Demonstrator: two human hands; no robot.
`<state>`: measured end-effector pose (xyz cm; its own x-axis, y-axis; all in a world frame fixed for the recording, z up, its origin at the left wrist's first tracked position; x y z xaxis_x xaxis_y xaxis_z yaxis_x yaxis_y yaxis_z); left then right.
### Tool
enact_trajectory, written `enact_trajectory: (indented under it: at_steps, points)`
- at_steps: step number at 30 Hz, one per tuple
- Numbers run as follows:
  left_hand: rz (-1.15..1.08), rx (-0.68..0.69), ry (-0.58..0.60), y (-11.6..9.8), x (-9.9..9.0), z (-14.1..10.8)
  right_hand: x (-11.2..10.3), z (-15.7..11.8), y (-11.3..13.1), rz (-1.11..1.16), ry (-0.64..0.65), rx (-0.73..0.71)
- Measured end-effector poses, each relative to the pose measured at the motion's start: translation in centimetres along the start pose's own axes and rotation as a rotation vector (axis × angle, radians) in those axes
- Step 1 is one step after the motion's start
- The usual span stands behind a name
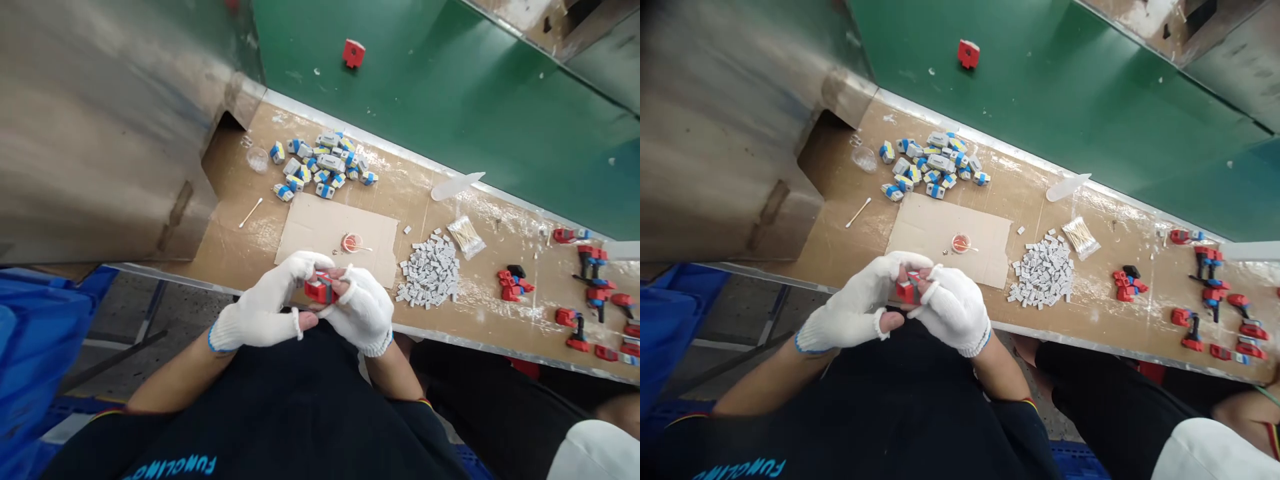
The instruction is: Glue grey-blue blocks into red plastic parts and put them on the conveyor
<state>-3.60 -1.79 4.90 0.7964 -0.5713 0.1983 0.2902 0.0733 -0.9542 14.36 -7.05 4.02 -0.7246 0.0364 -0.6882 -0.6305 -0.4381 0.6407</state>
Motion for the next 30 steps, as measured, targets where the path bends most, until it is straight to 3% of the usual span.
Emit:
enact_trajectory:
  at_steps: [3, 5, 9, 11, 15, 20, 26, 30]
  points:
    - [-0.32, -0.168, -0.153, 0.8, -0.2, 1.7, -2.8, 3.5, 0.5, -0.149, -0.063, -0.109]
    - [-0.395, -0.19, -0.259, 1.1, -0.9, 3.2, -5.6, 5.4, 0.0, -0.174, -0.134, -0.112]
    - [-0.324, -0.041, -0.366, 1.3, -3.1, 7.0, -11.0, 6.3, -3.6, -0.032, -0.415, 0.043]
    - [-0.258, 0.024, -0.352, 1.9, -3.9, 9.1, -12.2, 5.9, -5.5, 0.007, -0.448, 0.134]
    - [-0.125, 0.071, -0.257, 4.1, -4.6, 12.2, -12.0, 5.2, -7.6, -0.038, -0.245, 0.164]
    - [0.03, -0.053, -0.318, 6.3, -5.3, 11.8, -11.5, 5.0, -8.4, -0.114, -0.121, 0.112]
    - [-0.048, -0.231, -0.412, 5.9, -5.4, 11.2, -11.4, 4.9, -8.3, -0.127, -0.123, 0.001]
    - [-0.036, -0.271, -0.368, 4.7, -4.8, 11.7, -11.4, 4.8, -8.1, -0.126, -0.113, -0.027]
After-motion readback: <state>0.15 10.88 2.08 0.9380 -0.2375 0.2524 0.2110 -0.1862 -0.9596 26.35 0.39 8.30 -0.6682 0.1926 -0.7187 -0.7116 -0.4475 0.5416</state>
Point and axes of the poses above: each hand's wrist, its own z-axis towards the middle knuckle, its own x-axis out of the palm, y = z × x, the point moved 3 cm from there along z, towards the middle knuckle, and after that the axes turned 5 degrees about x, right-handed, at the moved point
